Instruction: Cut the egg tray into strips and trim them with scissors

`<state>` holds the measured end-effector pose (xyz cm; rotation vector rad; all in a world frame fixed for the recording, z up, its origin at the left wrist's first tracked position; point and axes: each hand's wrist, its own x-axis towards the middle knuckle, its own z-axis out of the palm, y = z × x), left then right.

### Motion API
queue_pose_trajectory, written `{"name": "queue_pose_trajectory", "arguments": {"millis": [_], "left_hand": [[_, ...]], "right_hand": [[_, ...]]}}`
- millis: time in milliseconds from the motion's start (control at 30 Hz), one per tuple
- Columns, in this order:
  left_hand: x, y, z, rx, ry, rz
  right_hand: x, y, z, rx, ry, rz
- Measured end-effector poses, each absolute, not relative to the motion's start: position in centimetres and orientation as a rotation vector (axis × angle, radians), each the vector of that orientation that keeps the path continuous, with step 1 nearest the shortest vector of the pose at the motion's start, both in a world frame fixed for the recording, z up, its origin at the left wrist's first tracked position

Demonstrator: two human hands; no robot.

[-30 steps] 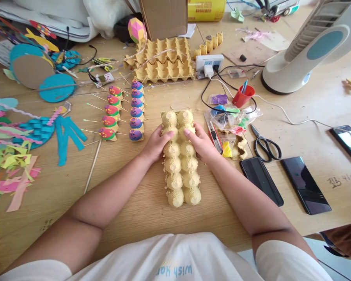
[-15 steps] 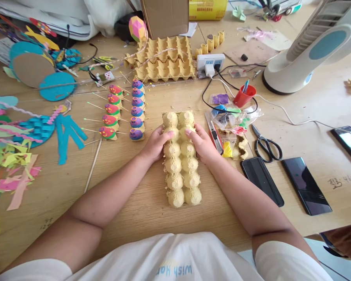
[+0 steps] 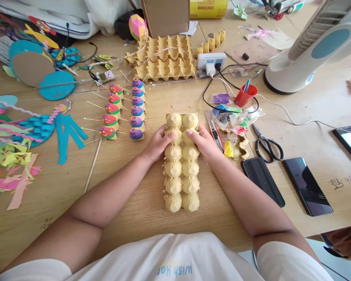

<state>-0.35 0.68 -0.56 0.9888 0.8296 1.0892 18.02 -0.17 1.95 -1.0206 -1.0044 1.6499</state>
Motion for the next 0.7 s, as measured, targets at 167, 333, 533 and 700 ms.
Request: {"name": "queue_pose_trajectory", "arguments": {"millis": [167,333,533,700], "left_hand": [[0.1,0.8,0.5,0.849,0.827,1.224],[0.3,0.9,0.5,0.829,0.843,1.219],[0.2,1.2,-0.3,0.851,0.845,1.217],[0.2,1.2,-0.3,0.876,0.856,1.195]], "right_hand": [[17.8,-0.4,1.6,-0.996,-1.085,1.709],[17.4,-0.3,2.0,-1.038,-1.037,1.686],[17.1,0.0,2.5,-1.148,-0.948,1.637],[17.0,0.0,2.6,-1.116,-0.956,1.625]]}}
